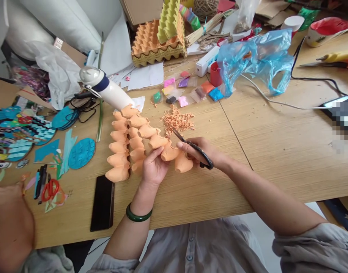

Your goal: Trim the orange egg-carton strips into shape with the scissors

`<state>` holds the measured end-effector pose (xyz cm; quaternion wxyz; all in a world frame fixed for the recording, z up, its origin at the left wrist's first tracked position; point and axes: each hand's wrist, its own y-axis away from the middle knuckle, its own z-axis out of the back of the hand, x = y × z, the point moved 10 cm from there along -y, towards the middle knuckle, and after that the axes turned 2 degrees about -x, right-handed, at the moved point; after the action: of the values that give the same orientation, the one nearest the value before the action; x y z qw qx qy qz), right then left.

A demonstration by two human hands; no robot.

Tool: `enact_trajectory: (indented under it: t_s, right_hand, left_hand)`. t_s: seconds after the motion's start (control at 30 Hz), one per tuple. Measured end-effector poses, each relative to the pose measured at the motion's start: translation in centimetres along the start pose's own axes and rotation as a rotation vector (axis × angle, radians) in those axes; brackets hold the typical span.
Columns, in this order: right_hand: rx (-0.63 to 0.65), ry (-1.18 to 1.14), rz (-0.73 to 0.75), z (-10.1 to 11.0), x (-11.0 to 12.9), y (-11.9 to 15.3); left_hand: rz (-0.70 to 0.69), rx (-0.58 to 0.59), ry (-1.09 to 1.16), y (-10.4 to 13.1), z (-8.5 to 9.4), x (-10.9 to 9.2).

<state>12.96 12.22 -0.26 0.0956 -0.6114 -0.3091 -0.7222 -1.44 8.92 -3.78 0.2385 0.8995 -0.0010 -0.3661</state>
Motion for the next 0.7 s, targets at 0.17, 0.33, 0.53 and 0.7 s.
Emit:
enact_trajectory:
  t_s: [0.17,0.33,0.53,0.7]
  right_hand:
    - [-0.172,0.344,0.180,2.4,1.9,0.2]
    - [-0.411,0.831,0.559,2.8,4.0,1.0]
    - [-0.426,1.017,0.850,1.0,4.8,2.0]
    - [-0.478,1.132,0.961,0.4,5.0,2.7]
  left_hand:
    - [-0.007,0.026,0.049,-0.1,-0.2,-0.1]
    - [0.011,0.049,0.047,0.1,-0.6,0.3]
    - [0.044,0.121,0.014,0.8,-1.6,0.8]
    - [0.090,0.137,-0.027,1.0,-1.9,1.3]
